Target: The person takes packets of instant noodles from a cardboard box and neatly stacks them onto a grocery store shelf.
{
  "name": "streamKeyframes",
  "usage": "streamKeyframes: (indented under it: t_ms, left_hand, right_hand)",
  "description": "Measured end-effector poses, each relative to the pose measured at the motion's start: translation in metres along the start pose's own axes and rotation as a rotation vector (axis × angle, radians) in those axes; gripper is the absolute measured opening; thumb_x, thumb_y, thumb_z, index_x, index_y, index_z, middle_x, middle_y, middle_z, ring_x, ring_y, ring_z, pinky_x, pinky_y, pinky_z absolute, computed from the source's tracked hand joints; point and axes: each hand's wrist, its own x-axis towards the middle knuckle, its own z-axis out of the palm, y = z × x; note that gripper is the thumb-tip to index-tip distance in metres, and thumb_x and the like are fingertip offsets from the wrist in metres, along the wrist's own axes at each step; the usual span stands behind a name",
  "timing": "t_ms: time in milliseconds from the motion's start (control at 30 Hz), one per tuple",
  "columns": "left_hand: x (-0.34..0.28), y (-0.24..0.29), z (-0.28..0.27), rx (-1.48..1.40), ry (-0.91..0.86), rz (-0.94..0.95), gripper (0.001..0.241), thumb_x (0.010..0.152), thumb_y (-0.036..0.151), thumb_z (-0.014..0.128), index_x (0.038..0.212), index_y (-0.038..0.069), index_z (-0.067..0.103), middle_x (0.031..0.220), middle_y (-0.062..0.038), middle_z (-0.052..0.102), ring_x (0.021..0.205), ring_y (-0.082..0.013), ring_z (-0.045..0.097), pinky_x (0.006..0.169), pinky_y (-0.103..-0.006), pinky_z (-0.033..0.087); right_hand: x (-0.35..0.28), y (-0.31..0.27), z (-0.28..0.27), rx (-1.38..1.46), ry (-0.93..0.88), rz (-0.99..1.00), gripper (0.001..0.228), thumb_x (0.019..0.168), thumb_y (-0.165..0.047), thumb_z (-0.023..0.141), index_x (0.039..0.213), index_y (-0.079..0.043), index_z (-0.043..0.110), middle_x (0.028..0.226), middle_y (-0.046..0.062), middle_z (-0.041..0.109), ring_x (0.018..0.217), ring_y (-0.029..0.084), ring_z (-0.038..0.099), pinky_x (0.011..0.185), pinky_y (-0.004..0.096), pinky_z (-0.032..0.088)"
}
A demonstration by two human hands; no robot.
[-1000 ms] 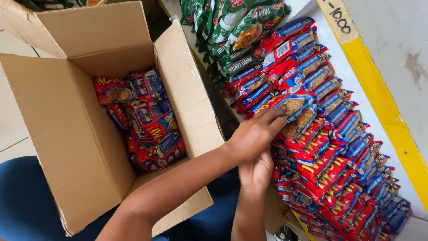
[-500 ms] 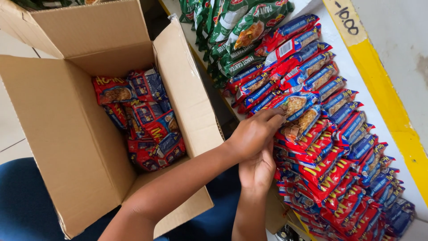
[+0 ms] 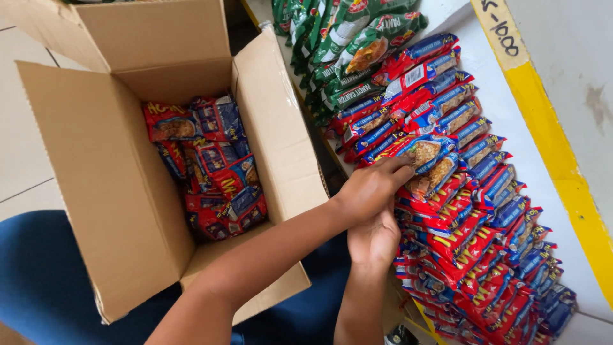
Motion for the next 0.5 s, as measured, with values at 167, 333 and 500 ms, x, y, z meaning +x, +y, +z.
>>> streamKeyframes:
  t_ms: [167,333,500]
  left_hand:
    - [-0.001,0.018,-0.017,0.034,-0.034,-0.062,0.055,0.091,0.007,0.060,0.146,0.010,0.053,0.151,-0.013,0.054,0.113,-0.0324,0.069,0.078,-0.0401,0.060]
    - [-0.013,0.022,-0.022,0.052,0.074,-0.029,0.058,0.093,0.014,0.064,0.148,0.012,0.050,0.150,-0.011,0.056,0.115,-0.0326,0.069,0.080,-0.0392,0.061]
    - [-0.033,0.027,-0.064,-0.175,0.242,-0.275,0.043,0.098,0.024,0.070,0.138,0.012,0.062,0.131,-0.012,0.067,0.109,-0.0343,0.069,0.084,-0.0399,0.059]
  right_hand:
    - [-0.018,0.000,0.024,-0.181,0.044,-0.024,0.046,0.109,-0.024,0.037,0.153,-0.013,0.045,0.156,0.009,0.047,0.143,0.024,0.044,0.119,0.044,0.034]
    - [-0.031,-0.008,0.014,-0.214,0.024,-0.018,0.047,0.110,-0.022,0.037,0.155,-0.010,0.042,0.158,0.012,0.045,0.145,0.024,0.045,0.121,0.044,0.035]
    - [-0.047,-0.005,0.039,-0.320,-0.027,-0.002,0.053,0.102,-0.019,0.045,0.154,-0.008,0.045,0.153,0.012,0.052,0.140,0.026,0.049,0.118,0.044,0.037]
